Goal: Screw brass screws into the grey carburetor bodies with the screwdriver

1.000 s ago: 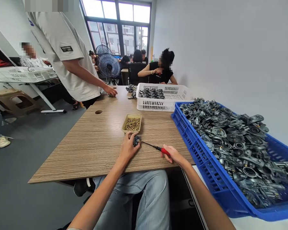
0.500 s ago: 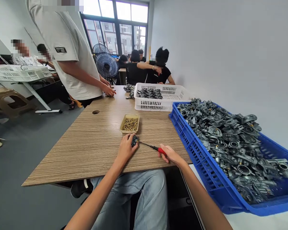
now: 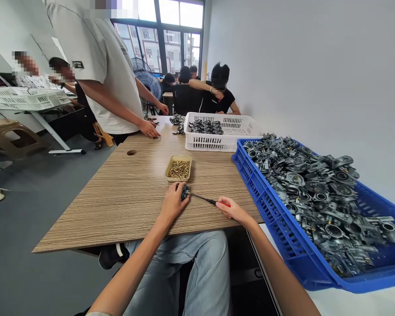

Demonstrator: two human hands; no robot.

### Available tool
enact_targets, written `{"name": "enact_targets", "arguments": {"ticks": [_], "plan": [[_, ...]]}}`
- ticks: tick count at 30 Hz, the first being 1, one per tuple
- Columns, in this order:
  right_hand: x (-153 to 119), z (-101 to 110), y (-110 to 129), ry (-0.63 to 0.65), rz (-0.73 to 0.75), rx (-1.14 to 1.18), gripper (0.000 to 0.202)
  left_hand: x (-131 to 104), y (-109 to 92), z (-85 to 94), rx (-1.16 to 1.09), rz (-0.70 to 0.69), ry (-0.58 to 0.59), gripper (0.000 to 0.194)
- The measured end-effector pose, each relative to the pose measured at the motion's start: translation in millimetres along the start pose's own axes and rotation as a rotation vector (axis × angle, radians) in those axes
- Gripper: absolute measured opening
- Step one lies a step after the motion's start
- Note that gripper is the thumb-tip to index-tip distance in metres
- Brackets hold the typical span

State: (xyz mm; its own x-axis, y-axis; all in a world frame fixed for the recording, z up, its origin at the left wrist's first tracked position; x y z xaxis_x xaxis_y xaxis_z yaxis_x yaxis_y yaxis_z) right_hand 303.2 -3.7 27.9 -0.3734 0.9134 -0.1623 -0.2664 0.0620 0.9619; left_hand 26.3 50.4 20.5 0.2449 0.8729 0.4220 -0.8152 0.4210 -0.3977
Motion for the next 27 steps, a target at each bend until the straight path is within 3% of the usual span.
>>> {"name": "enact_targets", "arguments": {"ticks": [7, 20, 27], "plan": [[2.3, -1.6, 1.4, -0.034, 0.015, -0.012, 0.063, 0.3, 1.7, -0.8, -0.009, -0.018, -0.004, 0.050], [0.4, -5.2, -2.0, -0.270, 0.093, -0.057, 0.053, 0.6, 4.9, -0.6, -0.036, -0.017, -0.030, 0.050], [0.6, -4.2, -4.8, -0.326, 0.144, -0.160, 0.045, 0.7, 4.6, 1.2, -0.058, 0.003, -0.044, 0.053]]}}
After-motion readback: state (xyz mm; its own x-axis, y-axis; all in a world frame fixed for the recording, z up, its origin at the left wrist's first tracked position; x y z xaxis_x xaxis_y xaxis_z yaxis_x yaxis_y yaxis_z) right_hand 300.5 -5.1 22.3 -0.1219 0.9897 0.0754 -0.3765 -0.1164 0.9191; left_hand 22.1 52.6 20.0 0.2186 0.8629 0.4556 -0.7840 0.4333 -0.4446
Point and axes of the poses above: each hand's wrist, its own x-axis towards the middle knuckle, its own z-axis out of the back of the hand, y = z × x, the point moved 3 cm from there along x, towards the middle knuckle, and after that the axes turned 2 degrees about y, right-handed, at the moved point
